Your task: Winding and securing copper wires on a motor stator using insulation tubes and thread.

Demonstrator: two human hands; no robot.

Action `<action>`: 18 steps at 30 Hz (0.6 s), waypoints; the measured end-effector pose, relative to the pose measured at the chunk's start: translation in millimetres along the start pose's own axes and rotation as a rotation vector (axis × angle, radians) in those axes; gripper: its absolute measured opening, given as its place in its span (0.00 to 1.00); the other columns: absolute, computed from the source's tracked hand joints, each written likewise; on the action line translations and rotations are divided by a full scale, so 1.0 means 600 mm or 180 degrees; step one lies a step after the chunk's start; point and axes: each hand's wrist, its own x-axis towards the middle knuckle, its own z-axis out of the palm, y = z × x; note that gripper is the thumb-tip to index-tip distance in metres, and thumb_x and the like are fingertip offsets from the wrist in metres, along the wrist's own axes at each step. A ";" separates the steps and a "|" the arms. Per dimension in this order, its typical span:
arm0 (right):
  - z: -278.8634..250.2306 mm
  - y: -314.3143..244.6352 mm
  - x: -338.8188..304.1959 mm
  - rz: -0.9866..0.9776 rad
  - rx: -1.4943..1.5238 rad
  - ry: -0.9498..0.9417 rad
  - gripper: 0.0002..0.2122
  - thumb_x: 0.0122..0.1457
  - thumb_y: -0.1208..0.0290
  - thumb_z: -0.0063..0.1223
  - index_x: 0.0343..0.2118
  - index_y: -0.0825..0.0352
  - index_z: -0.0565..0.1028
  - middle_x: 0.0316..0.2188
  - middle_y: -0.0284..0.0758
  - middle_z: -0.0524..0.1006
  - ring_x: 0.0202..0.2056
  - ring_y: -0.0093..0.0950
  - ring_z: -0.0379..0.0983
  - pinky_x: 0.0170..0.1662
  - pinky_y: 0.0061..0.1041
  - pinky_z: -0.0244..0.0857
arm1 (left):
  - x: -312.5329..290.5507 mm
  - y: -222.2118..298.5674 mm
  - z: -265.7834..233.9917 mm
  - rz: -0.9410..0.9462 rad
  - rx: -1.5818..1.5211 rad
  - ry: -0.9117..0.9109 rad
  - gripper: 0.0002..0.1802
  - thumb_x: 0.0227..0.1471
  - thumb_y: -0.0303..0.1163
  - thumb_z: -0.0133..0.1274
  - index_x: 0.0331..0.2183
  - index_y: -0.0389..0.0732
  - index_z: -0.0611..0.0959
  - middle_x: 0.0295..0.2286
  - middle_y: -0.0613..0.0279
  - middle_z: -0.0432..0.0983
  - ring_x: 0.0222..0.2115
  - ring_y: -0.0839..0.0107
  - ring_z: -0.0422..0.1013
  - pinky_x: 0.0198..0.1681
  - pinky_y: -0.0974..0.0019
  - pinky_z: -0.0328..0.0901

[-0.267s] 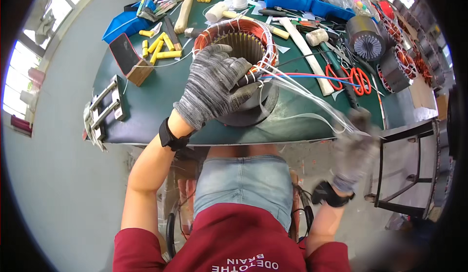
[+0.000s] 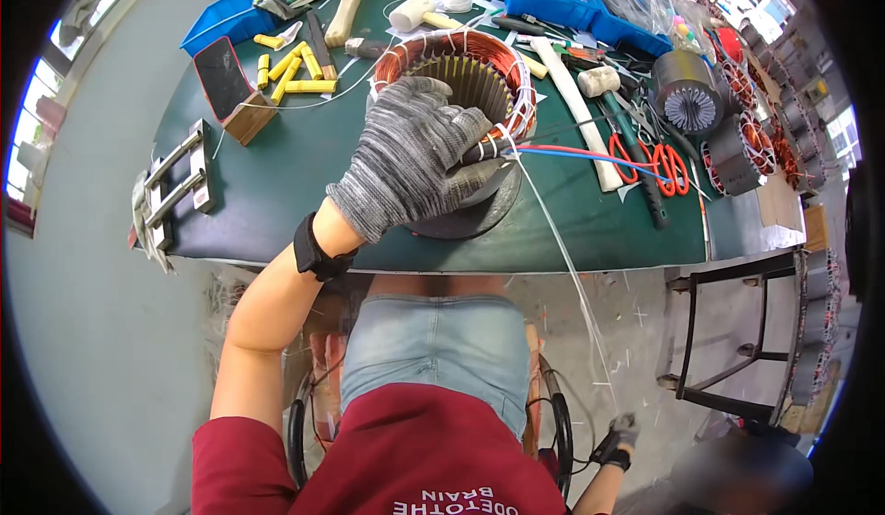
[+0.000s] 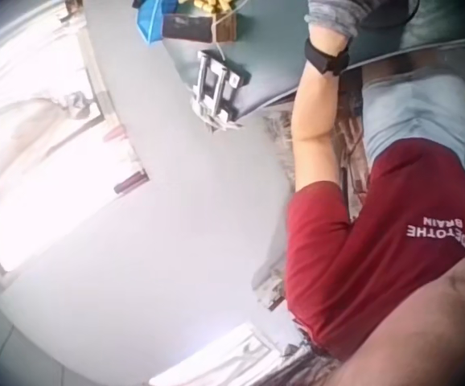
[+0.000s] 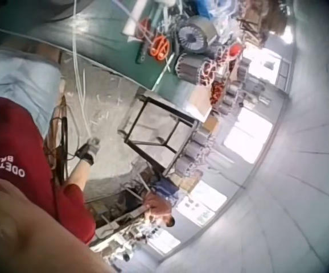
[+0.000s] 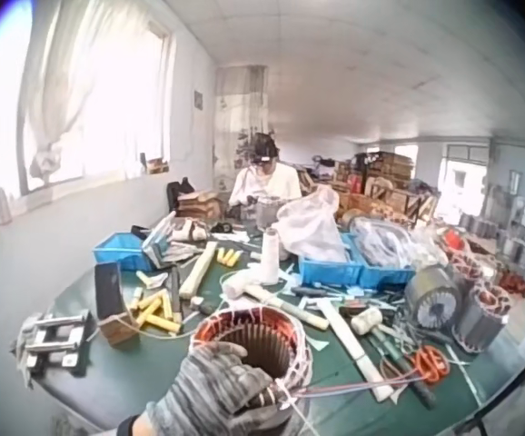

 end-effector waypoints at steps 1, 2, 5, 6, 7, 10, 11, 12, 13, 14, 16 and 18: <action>0.037 0.051 -0.021 -0.0831 -0.1302 -0.0173 0.19 0.54 0.73 0.46 0.50 0.63 0.66 0.38 0.32 0.71 0.30 0.21 0.68 0.30 0.17 0.64 | 0.003 0.012 -0.002 -0.0088 0.0037 -0.0100 0.22 0.35 0.41 0.62 0.34 0.40 0.78 0.28 0.58 0.74 0.38 0.55 0.68 0.45 0.54 0.59; 0.099 0.085 -0.053 -0.1751 -0.2607 -0.0303 0.20 0.54 0.74 0.45 0.52 0.64 0.64 0.43 0.34 0.69 0.32 0.23 0.68 0.31 0.17 0.65 | 0.008 0.022 -0.002 -0.0101 0.0097 -0.0144 0.22 0.35 0.42 0.62 0.34 0.39 0.78 0.28 0.57 0.74 0.37 0.55 0.68 0.45 0.54 0.60; 0.417 0.048 -0.181 -0.3061 -0.4529 -0.0876 0.26 0.55 0.67 0.44 0.57 0.65 0.57 0.55 0.36 0.62 0.44 0.29 0.67 0.41 0.22 0.66 | 0.005 0.018 -0.013 -0.0179 0.0207 -0.0201 0.22 0.35 0.42 0.61 0.34 0.39 0.78 0.29 0.55 0.73 0.37 0.54 0.68 0.44 0.53 0.60; 0.596 0.034 -0.284 -0.1353 -0.2053 -0.1287 0.30 0.54 0.65 0.48 0.59 0.64 0.53 0.53 0.36 0.64 0.50 0.29 0.64 0.48 0.27 0.63 | 0.003 0.016 -0.010 -0.0295 0.0160 -0.0269 0.22 0.36 0.42 0.61 0.34 0.39 0.79 0.28 0.54 0.73 0.36 0.53 0.68 0.43 0.53 0.60; 0.693 0.025 -0.340 -0.1814 -0.2435 -0.1582 0.28 0.54 0.61 0.49 0.57 0.65 0.58 0.48 0.36 0.68 0.49 0.31 0.66 0.49 0.28 0.61 | 0.006 0.021 -0.004 -0.0270 0.0092 -0.0243 0.22 0.36 0.42 0.61 0.34 0.39 0.79 0.28 0.54 0.73 0.36 0.53 0.68 0.43 0.53 0.60; 0.950 0.038 -0.454 -0.5002 -0.2422 -0.2530 0.12 0.50 0.67 0.55 0.35 0.67 0.73 0.31 0.34 0.71 0.30 0.25 0.65 0.33 0.24 0.62 | 0.009 0.019 -0.008 -0.0284 0.0226 -0.0428 0.21 0.38 0.45 0.58 0.32 0.40 0.79 0.27 0.53 0.73 0.32 0.54 0.68 0.40 0.54 0.60; 0.998 0.036 -0.503 -0.4887 -0.2427 -0.2647 0.11 0.49 0.69 0.57 0.34 0.67 0.74 0.29 0.33 0.71 0.27 0.23 0.64 0.31 0.23 0.60 | 0.009 0.018 -0.007 -0.0311 0.0234 -0.0395 0.21 0.38 0.45 0.58 0.32 0.40 0.79 0.27 0.53 0.73 0.32 0.54 0.68 0.40 0.54 0.60; 1.031 0.032 -0.540 -0.4781 -0.2435 -0.2735 0.10 0.48 0.71 0.58 0.33 0.67 0.74 0.28 0.32 0.71 0.25 0.22 0.62 0.28 0.21 0.58 | 0.011 0.019 -0.004 -0.0272 0.0194 -0.0344 0.21 0.39 0.45 0.57 0.32 0.40 0.78 0.26 0.54 0.72 0.31 0.55 0.67 0.39 0.54 0.60; 1.050 0.045 -0.546 -0.4607 -0.2540 -0.2773 0.10 0.47 0.70 0.58 0.32 0.67 0.74 0.24 0.30 0.70 0.21 0.18 0.57 0.24 0.19 0.53 | 0.009 0.016 -0.003 -0.0249 0.0185 -0.0296 0.21 0.39 0.46 0.56 0.32 0.40 0.78 0.25 0.54 0.71 0.30 0.55 0.67 0.37 0.55 0.60; 1.054 0.053 -0.537 -0.4571 -0.2572 -0.2878 0.09 0.48 0.69 0.58 0.31 0.67 0.74 0.23 0.29 0.69 0.19 0.18 0.55 0.23 0.18 0.52 | 0.008 0.016 -0.001 -0.0157 0.0221 -0.0166 0.20 0.39 0.47 0.55 0.32 0.41 0.78 0.24 0.56 0.70 0.28 0.57 0.67 0.35 0.56 0.59; 1.061 0.056 -0.531 -0.4549 -0.2634 -0.3029 0.09 0.48 0.67 0.57 0.30 0.66 0.74 0.22 0.28 0.68 0.18 0.17 0.53 0.22 0.18 0.51 | 0.006 0.014 -0.004 -0.0123 0.0252 -0.0172 0.20 0.39 0.47 0.55 0.31 0.42 0.78 0.24 0.56 0.70 0.28 0.57 0.67 0.35 0.56 0.59; 1.066 0.052 -0.537 -0.4723 -0.2722 -0.3007 0.09 0.51 0.65 0.55 0.28 0.66 0.73 0.21 0.25 0.67 0.17 0.16 0.51 0.21 0.16 0.50 | 0.008 0.015 -0.001 -0.0134 0.0428 -0.0267 0.18 0.39 0.47 0.55 0.29 0.43 0.78 0.22 0.57 0.70 0.28 0.58 0.67 0.35 0.55 0.59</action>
